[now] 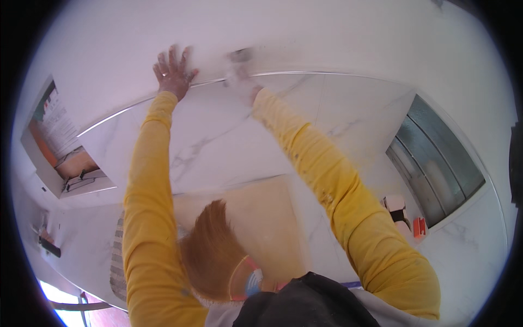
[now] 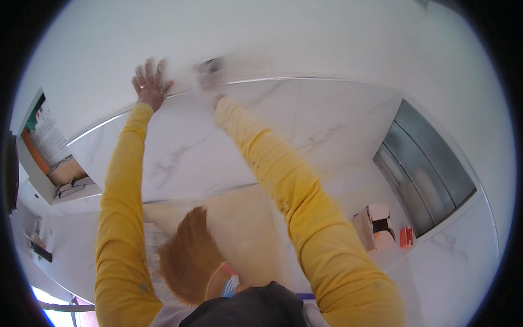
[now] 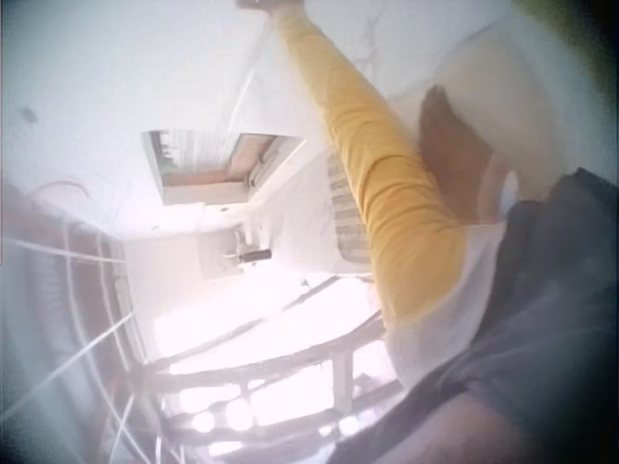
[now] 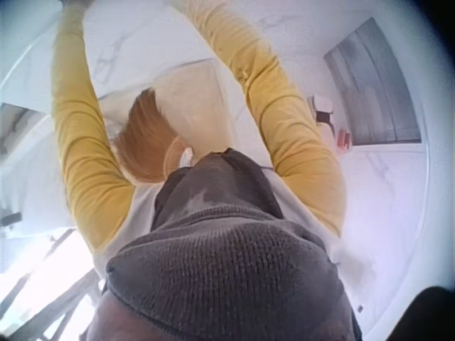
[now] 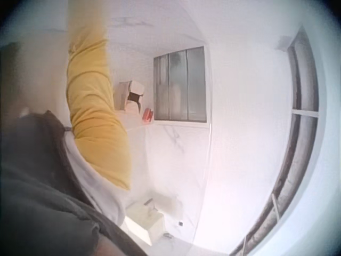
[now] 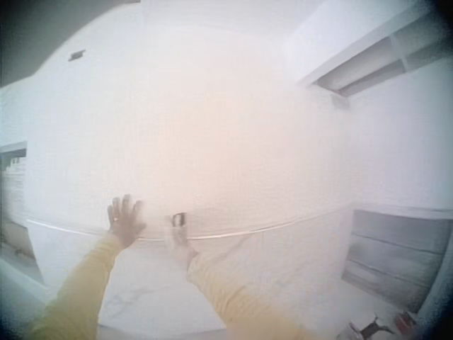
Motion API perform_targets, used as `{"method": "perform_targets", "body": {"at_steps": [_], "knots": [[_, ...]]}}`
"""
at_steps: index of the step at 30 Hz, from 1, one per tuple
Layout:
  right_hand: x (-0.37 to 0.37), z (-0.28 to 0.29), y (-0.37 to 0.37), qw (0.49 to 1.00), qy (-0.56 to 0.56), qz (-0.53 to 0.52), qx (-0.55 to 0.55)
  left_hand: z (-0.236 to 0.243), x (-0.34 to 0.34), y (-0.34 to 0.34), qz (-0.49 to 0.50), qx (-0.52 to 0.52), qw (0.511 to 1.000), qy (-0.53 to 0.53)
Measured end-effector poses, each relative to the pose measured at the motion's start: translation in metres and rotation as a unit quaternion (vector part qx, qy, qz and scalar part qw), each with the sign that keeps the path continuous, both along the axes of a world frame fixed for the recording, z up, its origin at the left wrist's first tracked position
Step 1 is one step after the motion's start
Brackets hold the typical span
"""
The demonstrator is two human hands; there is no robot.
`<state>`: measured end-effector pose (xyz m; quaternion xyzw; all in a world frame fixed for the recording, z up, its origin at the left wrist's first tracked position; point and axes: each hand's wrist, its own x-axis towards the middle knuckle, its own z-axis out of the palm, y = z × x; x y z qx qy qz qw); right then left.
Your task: The person wipes a white marble-like countertop and adjacent wall using a black sponge. They move the sponge along the surface and edges, occasionally adjusting their position and handling nearby items such as a broom and a small box.
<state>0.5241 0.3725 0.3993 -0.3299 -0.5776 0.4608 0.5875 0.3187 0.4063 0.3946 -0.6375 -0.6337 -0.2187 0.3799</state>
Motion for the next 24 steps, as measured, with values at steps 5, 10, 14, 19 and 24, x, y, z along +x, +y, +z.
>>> {"method": "perform_targets", "body": {"at_steps": [5, 10, 14, 19, 24], "knots": [[-0.007, -0.033, -0.109, 0.977, 0.163, 0.016, 0.139, 0.002, -0.037, -0.056, -0.081, -0.135, 0.976, -0.151], [0.102, -0.224, -0.282, 0.922, -0.270, -0.216, 0.174, -0.191, -0.055, -0.196, -0.529, -0.093, 0.695, -0.477], [0.165, -0.351, -0.380, 0.846, -0.488, -0.199, -0.083, -0.288, -0.022, -0.378, -0.411, -0.219, 0.418, -0.780], [0.210, -0.275, -0.358, 0.773, -0.461, -0.436, 0.011, -0.301, -0.067, -0.474, -0.295, -0.127, 0.324, -0.890], [0.005, -0.260, -0.408, 0.872, -0.376, -0.217, 0.228, -0.258, 0.050, -0.500, -0.511, -0.238, -0.014, -0.826]]}}
